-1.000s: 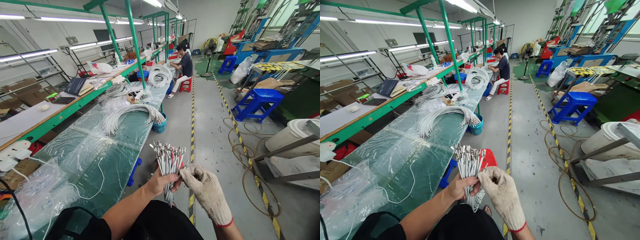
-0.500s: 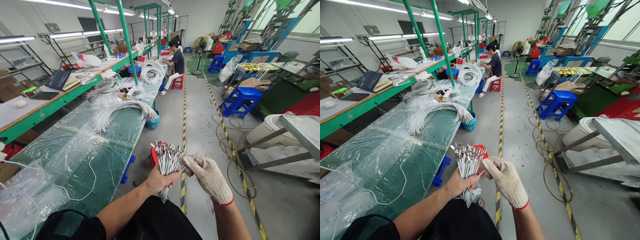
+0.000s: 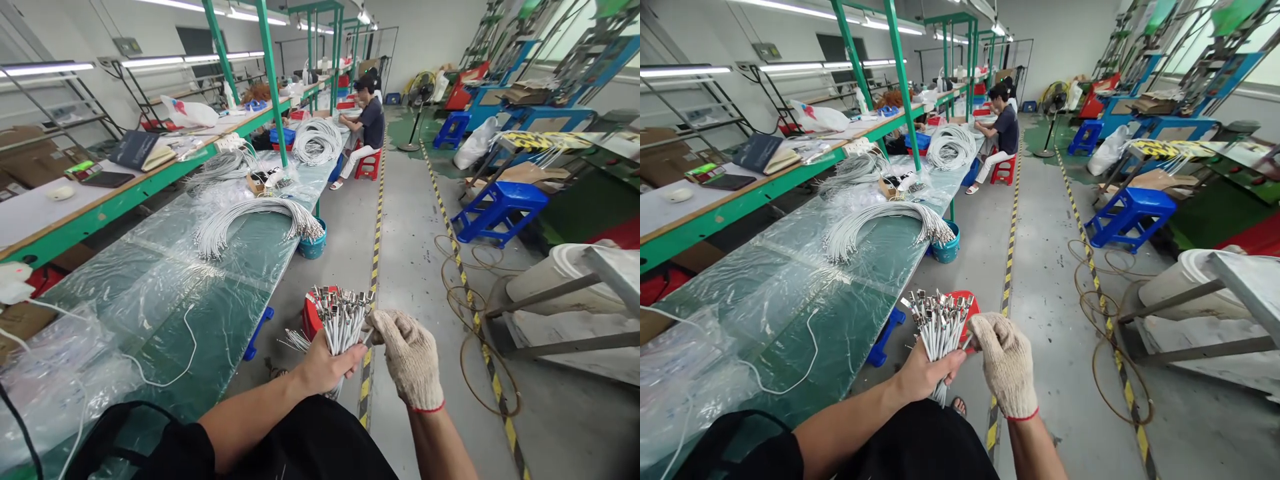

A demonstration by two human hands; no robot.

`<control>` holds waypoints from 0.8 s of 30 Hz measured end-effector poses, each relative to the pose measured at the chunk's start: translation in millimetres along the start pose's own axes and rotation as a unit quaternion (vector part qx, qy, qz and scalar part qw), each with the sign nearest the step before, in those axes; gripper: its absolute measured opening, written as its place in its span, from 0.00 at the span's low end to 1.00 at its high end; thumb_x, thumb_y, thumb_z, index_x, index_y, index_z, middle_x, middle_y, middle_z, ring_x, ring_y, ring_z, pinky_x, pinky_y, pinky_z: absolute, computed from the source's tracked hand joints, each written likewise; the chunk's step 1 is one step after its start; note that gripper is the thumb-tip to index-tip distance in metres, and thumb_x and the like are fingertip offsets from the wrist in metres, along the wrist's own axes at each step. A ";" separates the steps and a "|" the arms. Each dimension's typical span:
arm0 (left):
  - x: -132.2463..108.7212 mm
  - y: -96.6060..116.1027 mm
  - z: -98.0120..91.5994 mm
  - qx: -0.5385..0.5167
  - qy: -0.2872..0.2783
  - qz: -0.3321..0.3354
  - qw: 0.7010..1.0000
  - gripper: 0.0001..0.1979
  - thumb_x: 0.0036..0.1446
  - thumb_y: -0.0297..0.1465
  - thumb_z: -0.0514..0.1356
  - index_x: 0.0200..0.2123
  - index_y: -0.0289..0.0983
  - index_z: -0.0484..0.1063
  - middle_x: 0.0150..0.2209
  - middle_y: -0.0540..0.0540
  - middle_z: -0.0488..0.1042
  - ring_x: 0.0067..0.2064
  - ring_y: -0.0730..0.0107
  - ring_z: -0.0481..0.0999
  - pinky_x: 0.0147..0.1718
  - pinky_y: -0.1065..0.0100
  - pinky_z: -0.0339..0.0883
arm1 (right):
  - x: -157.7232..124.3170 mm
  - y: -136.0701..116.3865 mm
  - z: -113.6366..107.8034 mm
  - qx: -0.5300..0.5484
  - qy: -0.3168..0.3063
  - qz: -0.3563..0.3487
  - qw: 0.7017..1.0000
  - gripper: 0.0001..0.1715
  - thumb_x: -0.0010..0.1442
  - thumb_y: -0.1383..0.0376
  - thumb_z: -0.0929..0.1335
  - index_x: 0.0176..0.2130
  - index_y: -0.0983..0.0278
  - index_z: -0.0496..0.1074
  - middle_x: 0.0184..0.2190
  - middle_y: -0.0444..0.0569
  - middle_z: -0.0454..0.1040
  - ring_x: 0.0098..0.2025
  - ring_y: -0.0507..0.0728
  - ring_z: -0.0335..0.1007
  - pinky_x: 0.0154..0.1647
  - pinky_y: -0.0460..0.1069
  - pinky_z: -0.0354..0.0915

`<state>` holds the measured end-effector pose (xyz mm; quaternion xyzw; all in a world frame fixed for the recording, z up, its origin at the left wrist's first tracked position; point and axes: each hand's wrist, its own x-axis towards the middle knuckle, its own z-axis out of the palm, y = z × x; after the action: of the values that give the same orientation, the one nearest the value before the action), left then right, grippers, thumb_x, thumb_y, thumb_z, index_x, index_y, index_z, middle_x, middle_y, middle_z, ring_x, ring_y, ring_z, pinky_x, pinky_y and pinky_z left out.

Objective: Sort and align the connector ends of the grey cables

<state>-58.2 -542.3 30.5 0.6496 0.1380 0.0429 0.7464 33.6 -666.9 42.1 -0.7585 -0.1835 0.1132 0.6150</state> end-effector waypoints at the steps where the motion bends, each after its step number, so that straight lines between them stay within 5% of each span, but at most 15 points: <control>1: 0.8 0.7 -0.1 -0.001 0.005 0.005 1.000 0.18 0.54 0.44 0.64 0.25 0.34 0.67 0.17 0.52 0.63 0.19 0.78 0.62 0.20 0.71 0.59 | 0.8 0.6 1.7 0.016 0.002 0.014 1.000 0.24 0.60 0.48 0.67 0.31 0.65 0.76 0.23 0.48 0.73 0.27 0.54 0.68 0.30 0.47 0.65; 8: 5.8 3.3 -10.0 -0.016 -0.002 0.039 0.999 0.20 0.54 0.45 0.64 0.23 0.36 0.65 0.16 0.52 0.63 0.19 0.78 0.62 0.20 0.70 0.59 | 15.1 17.2 -2.3 0.103 -0.062 0.066 0.991 0.34 0.63 0.43 0.63 0.42 0.69 0.79 0.21 0.47 0.70 0.20 0.51 0.57 0.23 0.46 0.62; 17: 2.2 -0.1 -8.2 -0.052 0.016 0.002 0.999 0.20 0.50 0.45 0.67 0.26 0.35 0.66 0.17 0.53 0.64 0.18 0.79 0.61 0.18 0.72 0.58 | 15.4 24.1 3.1 0.120 -0.088 0.071 0.986 0.30 0.59 0.45 0.68 0.42 0.68 0.79 0.22 0.46 0.70 0.22 0.51 0.60 0.22 0.45 0.60; 24: 6.4 -3.0 -7.9 -0.137 -0.029 -0.020 0.990 0.25 0.40 0.45 0.73 0.27 0.34 0.65 0.19 0.54 0.65 0.17 0.81 0.60 0.17 0.72 0.56 | 11.0 9.6 -4.0 0.139 -0.152 0.048 0.977 0.25 0.57 0.48 0.71 0.38 0.68 0.78 0.22 0.47 0.72 0.24 0.53 0.65 0.25 0.46 0.64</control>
<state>-54.6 -533.6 25.6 0.5394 0.1220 0.0276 0.8327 46.4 -667.6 34.2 -0.6477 -0.2207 0.2811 0.6729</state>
